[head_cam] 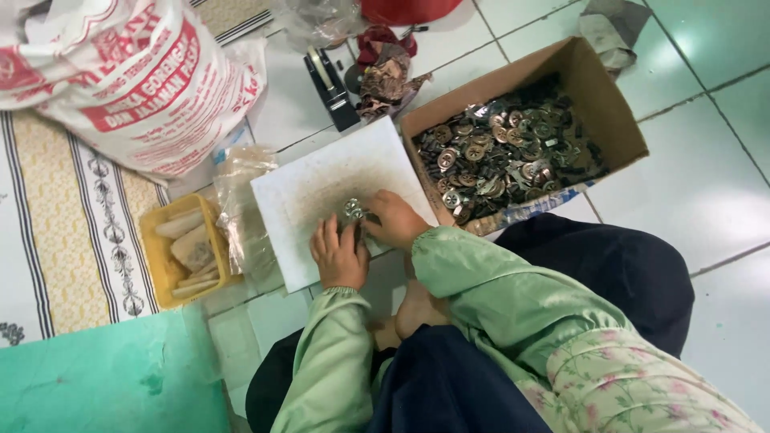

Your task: The person sits on the floor and sorts metal buttons from a cardboard box onto a white board. They then place the sorted buttons into a small plastic bag and seal it.

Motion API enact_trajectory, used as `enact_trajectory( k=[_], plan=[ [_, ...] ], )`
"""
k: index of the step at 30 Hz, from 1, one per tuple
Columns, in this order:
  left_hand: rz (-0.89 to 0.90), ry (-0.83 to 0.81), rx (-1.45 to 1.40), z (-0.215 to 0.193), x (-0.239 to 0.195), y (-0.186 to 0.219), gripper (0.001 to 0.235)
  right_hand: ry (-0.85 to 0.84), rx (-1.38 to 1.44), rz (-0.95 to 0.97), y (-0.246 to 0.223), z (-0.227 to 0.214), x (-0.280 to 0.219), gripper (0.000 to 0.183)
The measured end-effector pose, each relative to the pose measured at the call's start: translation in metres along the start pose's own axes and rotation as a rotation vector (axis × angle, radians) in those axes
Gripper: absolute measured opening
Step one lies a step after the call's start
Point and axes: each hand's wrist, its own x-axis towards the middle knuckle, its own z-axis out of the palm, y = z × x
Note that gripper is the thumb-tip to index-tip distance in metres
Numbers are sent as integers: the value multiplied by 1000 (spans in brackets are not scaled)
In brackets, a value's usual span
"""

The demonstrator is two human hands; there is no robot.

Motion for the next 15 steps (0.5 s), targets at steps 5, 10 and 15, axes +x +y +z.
enact_trajectory(
  k=[5, 10, 15],
  plan=[
    [154, -9, -48, -1, 26, 59, 37, -68, -8, -18, 35, -41, -40, 43],
    [309, -84, -121, 4, 64, 130, 28, -164, 51, 139, 75, -140, -64, 39],
    [479, -340, -129, 53, 88, 172, 32, -15, -13, 384, 141, -171, -55, 34]
  ],
)
